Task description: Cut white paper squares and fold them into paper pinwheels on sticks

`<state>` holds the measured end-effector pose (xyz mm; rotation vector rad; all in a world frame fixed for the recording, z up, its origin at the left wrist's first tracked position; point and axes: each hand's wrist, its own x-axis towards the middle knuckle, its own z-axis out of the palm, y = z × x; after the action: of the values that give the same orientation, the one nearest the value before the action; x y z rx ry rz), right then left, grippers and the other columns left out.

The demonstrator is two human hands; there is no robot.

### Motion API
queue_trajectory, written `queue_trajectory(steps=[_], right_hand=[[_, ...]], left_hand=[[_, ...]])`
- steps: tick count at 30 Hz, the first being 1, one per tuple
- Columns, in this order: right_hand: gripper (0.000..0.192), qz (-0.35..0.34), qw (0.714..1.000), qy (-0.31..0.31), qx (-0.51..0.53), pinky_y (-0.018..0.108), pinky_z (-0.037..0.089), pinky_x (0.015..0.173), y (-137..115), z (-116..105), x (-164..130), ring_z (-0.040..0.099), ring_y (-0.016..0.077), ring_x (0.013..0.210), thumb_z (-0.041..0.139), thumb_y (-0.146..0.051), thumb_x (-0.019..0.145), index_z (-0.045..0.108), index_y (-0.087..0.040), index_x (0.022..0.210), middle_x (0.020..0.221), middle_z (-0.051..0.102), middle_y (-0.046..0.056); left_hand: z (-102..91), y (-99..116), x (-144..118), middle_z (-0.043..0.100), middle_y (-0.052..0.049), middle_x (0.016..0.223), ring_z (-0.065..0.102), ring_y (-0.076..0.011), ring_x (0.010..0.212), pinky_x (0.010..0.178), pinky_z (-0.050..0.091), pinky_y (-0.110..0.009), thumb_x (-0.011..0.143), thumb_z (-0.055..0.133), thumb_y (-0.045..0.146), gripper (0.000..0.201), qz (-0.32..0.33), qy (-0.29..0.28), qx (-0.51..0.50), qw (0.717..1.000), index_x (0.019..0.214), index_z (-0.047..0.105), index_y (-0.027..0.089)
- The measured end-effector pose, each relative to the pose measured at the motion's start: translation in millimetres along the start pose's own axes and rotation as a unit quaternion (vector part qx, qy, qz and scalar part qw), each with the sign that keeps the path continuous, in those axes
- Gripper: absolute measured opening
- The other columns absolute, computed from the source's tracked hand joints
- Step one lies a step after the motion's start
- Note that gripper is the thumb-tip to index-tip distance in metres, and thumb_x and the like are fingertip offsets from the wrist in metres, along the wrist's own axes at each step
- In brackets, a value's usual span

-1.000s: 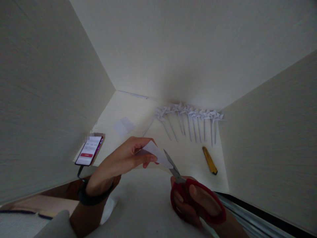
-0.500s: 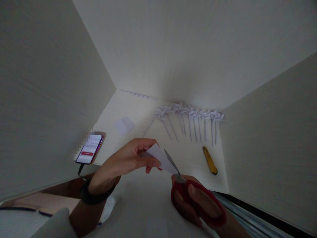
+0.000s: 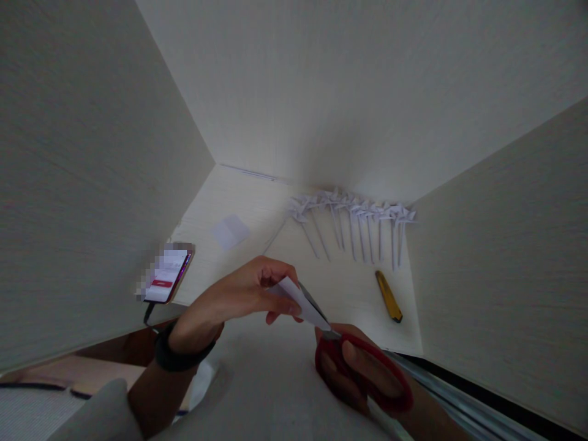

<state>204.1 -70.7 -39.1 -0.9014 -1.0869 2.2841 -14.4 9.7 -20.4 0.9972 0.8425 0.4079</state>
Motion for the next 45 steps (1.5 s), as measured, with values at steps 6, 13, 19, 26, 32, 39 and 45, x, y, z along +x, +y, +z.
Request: queue_trajectory(steps=[6,13,19,26,32,39,45], right_hand=[[0.052,-0.009,1.0,-0.006,-0.005,0.018,0.019,0.033,1,-2,6,0.028,0.0044,0.032,0.046,-0.062,0.087,0.045,-0.019,0.058,0.039,0.035,-0.009],[0.049,0.003,0.999,0.022,0.025,0.018,0.02,0.034,8,0,5,0.026,0.0044,0.033,0.05,-0.064,0.084,0.05,-0.018,0.067,0.041,0.035,-0.01],[0.051,0.022,0.999,0.047,-0.008,0.019,0.02,0.035,7,-1,2,0.026,0.0047,0.032,0.051,-0.067,0.081,0.053,-0.017,0.071,0.039,0.035,-0.011],[0.046,0.016,0.998,0.04,-0.035,0.017,0.022,0.033,10,-6,-1,0.026,0.0044,0.032,0.047,-0.059,0.089,0.056,-0.015,0.084,0.04,0.037,-0.011],[0.046,0.014,1.0,0.009,0.006,0.016,0.022,0.034,12,-7,1,0.028,0.0037,0.034,0.048,-0.06,0.088,0.054,-0.016,0.079,0.045,0.039,-0.01],[0.05,0.037,0.999,-0.013,-0.005,0.017,0.022,0.036,9,-45,-25,0.027,0.0038,0.035,0.059,-0.06,0.08,0.056,-0.016,0.105,0.048,0.042,-0.01],[0.037,0.036,0.892,0.225,-0.39,0.025,0.046,0.054,33,-89,17,0.055,0.0113,0.055,0.057,-0.054,0.082,0.053,-0.018,0.08,0.065,0.058,-0.001]], left_hand=[[3.2,3,-2,0.061,0.005,0.055,0.045,-0.0064,0.046,0.046,0.031,-0.02,0.066,0.07,0.015,0.006,-0.003,0.005,0.009,1.0,0.065,0.065,0.014],[5.8,3,0,0.053,0.008,0.048,0.043,-0.0063,0.046,0.045,0.03,-0.019,0.067,0.068,0.012,0.007,-0.005,-0.006,0.005,1.0,0.063,0.063,0.015],[4.9,2,-1,0.058,0.006,0.052,0.044,-0.0057,0.045,0.044,0.03,-0.018,0.066,0.07,0.014,0.007,-0.004,-0.017,-0.005,1.0,0.064,0.063,0.015],[5.1,-1,0,0.064,0.004,0.06,0.045,-0.0052,0.046,0.043,0.031,-0.017,0.066,0.071,0.016,0.008,-0.011,-0.017,-0.014,1.0,0.066,0.063,0.014],[5.2,0,-1,0.061,0.004,0.055,0.045,-0.0056,0.046,0.045,0.033,-0.018,0.067,0.07,0.015,0.011,-0.002,0.001,-0.019,1.0,0.063,0.061,0.014],[3.8,5,-6,0.062,0.006,0.064,0.046,-0.0059,0.047,0.048,0.036,-0.02,0.072,0.07,0.018,0.025,0.079,0.11,0.007,0.991,0.096,0.062,0.017],[5.1,1,-5,0.056,0.007,0.067,0.05,-0.0074,0.054,0.059,0.04,-0.022,0.079,0.066,0.021,0.049,0.104,0.091,-0.017,0.99,0.125,0.05,0.024]])
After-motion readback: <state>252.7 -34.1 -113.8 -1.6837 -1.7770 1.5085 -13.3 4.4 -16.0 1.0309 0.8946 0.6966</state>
